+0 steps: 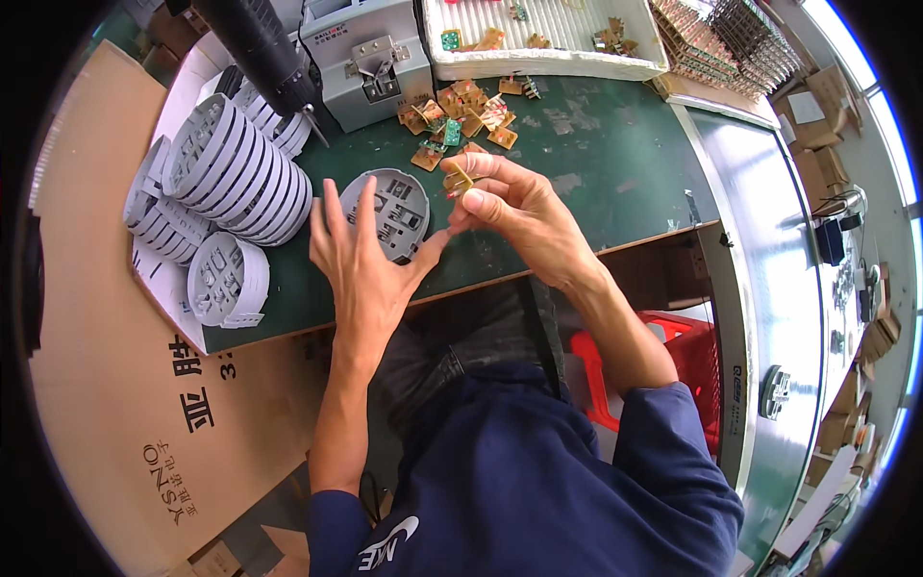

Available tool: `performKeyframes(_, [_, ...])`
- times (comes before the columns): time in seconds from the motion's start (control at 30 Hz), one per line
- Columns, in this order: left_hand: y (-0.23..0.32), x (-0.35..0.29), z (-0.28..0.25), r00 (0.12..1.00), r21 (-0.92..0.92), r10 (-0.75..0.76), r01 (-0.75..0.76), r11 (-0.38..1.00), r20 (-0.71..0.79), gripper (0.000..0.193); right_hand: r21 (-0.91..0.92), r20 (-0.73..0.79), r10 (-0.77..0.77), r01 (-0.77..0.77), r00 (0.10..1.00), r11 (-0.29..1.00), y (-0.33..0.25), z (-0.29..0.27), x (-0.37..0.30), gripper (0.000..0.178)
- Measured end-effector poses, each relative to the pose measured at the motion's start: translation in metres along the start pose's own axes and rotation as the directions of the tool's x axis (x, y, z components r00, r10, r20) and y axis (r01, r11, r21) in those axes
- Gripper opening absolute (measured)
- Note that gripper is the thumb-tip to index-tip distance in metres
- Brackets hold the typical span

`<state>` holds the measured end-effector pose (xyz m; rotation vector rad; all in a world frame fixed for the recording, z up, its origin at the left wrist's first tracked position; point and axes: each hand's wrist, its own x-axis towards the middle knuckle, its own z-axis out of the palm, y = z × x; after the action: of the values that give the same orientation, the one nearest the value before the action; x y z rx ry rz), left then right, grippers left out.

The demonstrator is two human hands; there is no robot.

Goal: The user is assembling electronic components by inserting circuit boards into plastic housings and using an overhead power tool to secure them.

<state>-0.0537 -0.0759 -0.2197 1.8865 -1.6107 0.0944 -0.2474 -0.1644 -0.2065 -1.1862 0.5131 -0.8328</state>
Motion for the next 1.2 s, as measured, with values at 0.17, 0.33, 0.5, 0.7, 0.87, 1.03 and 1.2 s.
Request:
performKeyframes(0.17, [0.013, 0.005, -0.032, 0.996, -0.571, 0.05, 0.002, 0.821, 0.075, 0.06, 0.122, -0.007, 0.002, -0.001, 1.0, 0.993, 0.002, 0.008, 0.0, 0.045])
performKeyframes(0.33, [0.018, 0.011, -0.036, 0.989, -0.698, -0.019, 0.118, 0.706, 0.147, 0.044, -0.116, -0.014, -0.083, 0.081, 0.996, 0.99, 0.007, 0.018, 0.002, 0.041])
performKeyframes(0.5, [0.004, 0.003, -0.034, 1.0, -0.589, -0.013, 0.01, 0.808, 0.0, 0.026, -0.176, 0.022, -0.082, 0.085, 0.996, 0.981, 0.002, 0.022, 0.003, 0.035])
performKeyframes(0.7, [-0.035, 0.005, -0.032, 0.997, -0.161, 0.022, -0.034, 0.986, -0.074, 0.06, -0.871, 0.158, -0.291, 0.272, 0.944, 0.409, -0.024, 0.035, 0.03, 0.033])
performKeyframes(0.87, [-0.042, 0.007, -0.015, 0.986, -0.305, 0.082, -0.034, 0.952, 0.147, 0.121, -0.923, 0.256, -0.22, 0.305, 0.941, 0.233, -0.024, 0.04, 0.066, 0.033])
performKeyframes(1.03, [-0.031, 0.006, -0.013, 0.996, -0.216, 0.053, -0.037, 0.976, 0.068, 0.117, -0.875, 0.231, -0.193, 0.29, 0.954, 0.388, -0.017, 0.04, 0.079, 0.031])
performKeyframes(1.2, [-0.025, 0.001, -0.007, 0.996, -0.21, 0.075, -0.063, 0.976, 0.051, 0.117, -0.859, 0.058, -0.084, 0.093, 0.995, 0.503, -0.02, 0.042, 0.065, 0.03])
